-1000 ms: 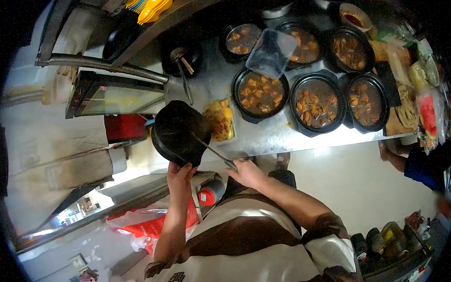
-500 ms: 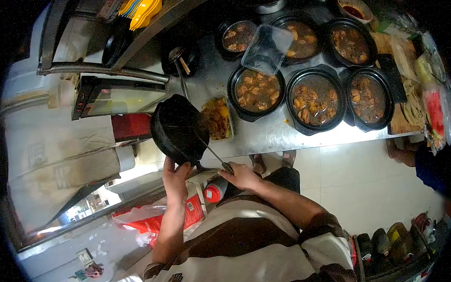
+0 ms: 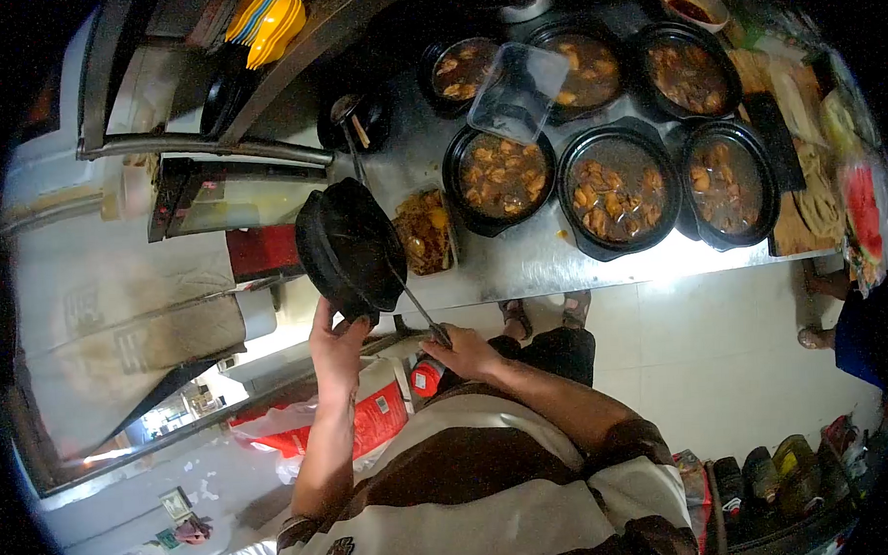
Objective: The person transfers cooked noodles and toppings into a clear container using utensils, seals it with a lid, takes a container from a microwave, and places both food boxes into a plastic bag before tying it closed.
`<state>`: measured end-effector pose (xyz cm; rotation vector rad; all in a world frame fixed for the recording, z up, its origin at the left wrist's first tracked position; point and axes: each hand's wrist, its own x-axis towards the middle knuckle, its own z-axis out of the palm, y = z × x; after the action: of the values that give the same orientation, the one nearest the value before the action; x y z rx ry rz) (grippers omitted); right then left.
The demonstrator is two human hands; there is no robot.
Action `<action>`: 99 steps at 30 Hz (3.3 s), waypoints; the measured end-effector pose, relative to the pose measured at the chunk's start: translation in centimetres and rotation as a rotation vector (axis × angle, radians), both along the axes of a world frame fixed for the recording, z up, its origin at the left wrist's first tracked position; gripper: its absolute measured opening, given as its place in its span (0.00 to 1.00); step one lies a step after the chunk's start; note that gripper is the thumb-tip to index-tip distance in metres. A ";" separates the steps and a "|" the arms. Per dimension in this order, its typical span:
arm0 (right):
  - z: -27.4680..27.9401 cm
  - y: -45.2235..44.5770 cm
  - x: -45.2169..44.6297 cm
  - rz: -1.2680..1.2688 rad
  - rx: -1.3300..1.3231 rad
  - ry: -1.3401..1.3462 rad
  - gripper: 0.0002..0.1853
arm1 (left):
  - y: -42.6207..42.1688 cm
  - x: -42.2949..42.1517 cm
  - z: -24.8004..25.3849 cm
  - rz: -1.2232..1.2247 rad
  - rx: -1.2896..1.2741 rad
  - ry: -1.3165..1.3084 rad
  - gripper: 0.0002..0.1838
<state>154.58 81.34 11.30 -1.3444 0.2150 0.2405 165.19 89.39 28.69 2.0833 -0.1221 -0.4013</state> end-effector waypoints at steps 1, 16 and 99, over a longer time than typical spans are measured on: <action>0.1 0.1 0.0 -0.007 0.014 -0.004 0.25 | 0.0 0.1 0.0 -0.008 0.000 -0.005 0.32; 0.8 1.1 -0.5 -0.178 -0.226 -0.118 0.20 | 1.2 1.0 0.4 -0.025 -0.069 0.103 0.34; 13.0 3.5 1.4 -0.510 -0.837 0.530 0.16 | 13.7 21.1 -16.8 -0.116 -0.643 0.788 0.14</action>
<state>156.01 84.84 24.25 -1.9650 1.1894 0.0608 186.28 103.06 11.85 1.1863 0.0930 -1.0666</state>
